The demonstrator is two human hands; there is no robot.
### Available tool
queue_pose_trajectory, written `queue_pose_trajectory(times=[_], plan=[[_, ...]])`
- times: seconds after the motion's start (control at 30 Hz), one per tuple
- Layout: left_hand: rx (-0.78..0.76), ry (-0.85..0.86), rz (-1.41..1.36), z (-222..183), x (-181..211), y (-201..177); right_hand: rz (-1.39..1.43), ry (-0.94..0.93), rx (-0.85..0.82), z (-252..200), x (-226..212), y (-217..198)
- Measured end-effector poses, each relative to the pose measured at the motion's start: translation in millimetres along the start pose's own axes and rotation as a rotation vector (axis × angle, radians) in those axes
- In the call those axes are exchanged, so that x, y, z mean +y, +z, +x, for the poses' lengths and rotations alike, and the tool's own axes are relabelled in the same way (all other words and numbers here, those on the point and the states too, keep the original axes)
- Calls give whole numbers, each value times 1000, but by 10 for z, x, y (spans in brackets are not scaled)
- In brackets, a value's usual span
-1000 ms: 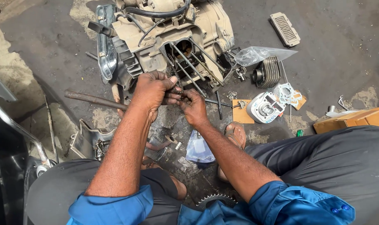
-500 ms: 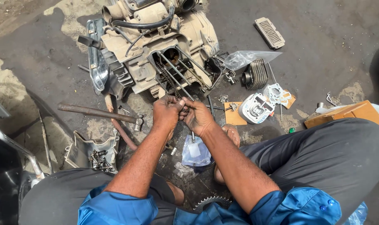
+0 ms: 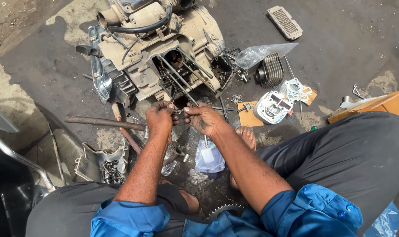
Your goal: The person sits on the ground beside a disassembled motorcycle engine and threads a timing chain through the engine, then hammers a component into place while another person steadies parts. The person later uses pliers on a part and wipes their hands with a cloth.
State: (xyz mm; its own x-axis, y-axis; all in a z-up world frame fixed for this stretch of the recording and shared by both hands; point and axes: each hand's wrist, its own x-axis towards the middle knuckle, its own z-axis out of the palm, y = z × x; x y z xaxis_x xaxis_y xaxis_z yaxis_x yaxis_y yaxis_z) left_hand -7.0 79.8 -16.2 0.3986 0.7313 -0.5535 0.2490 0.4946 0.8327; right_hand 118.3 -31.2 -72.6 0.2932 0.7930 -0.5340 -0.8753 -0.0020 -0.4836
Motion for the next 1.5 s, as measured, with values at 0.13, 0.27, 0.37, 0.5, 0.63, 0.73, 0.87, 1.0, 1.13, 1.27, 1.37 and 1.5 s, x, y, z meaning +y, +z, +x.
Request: queue_pose_trajectory(times=[0.13, 0.27, 0.37, 0.5, 0.63, 0.73, 0.87, 1.0, 1.13, 1.27, 1.37, 1.5], plan=[[-40, 55, 6, 85, 0, -25, -115, -77, 119, 98, -4, 66], [-105, 45, 49, 30, 144, -35, -176, -132, 150, 82, -51, 134], [-94, 48, 66, 104, 116, -72, -228, -125, 177, 98, -22, 147], [-76, 70, 222, 233, 94, -156, -237, -141, 185, 54, 12, 244], [3, 10, 178, 300, -20, -173, -352, -189, 253, 55, 51, 220], [20, 16, 139, 408, -141, -195, -400, -234, 258, 102, 73, 179], [-18, -12, 18, 497, -240, -205, -357, -270, 211, 127, 83, 148], [-35, -39, -11, 408, -127, -202, -312, -256, 198, 129, 73, 157], [-43, -32, -14, 464, -189, -216, -295, -230, 219, 100, 55, 213], [-41, -35, -27, 494, -219, -221, -302, -230, 224, 103, 64, 200], [-39, -43, -22, 472, -198, -222, -317, -227, 215, 108, 57, 191], [-41, -35, -18, 475, -195, -216, -336, -208, 252, 127, 56, 191]])
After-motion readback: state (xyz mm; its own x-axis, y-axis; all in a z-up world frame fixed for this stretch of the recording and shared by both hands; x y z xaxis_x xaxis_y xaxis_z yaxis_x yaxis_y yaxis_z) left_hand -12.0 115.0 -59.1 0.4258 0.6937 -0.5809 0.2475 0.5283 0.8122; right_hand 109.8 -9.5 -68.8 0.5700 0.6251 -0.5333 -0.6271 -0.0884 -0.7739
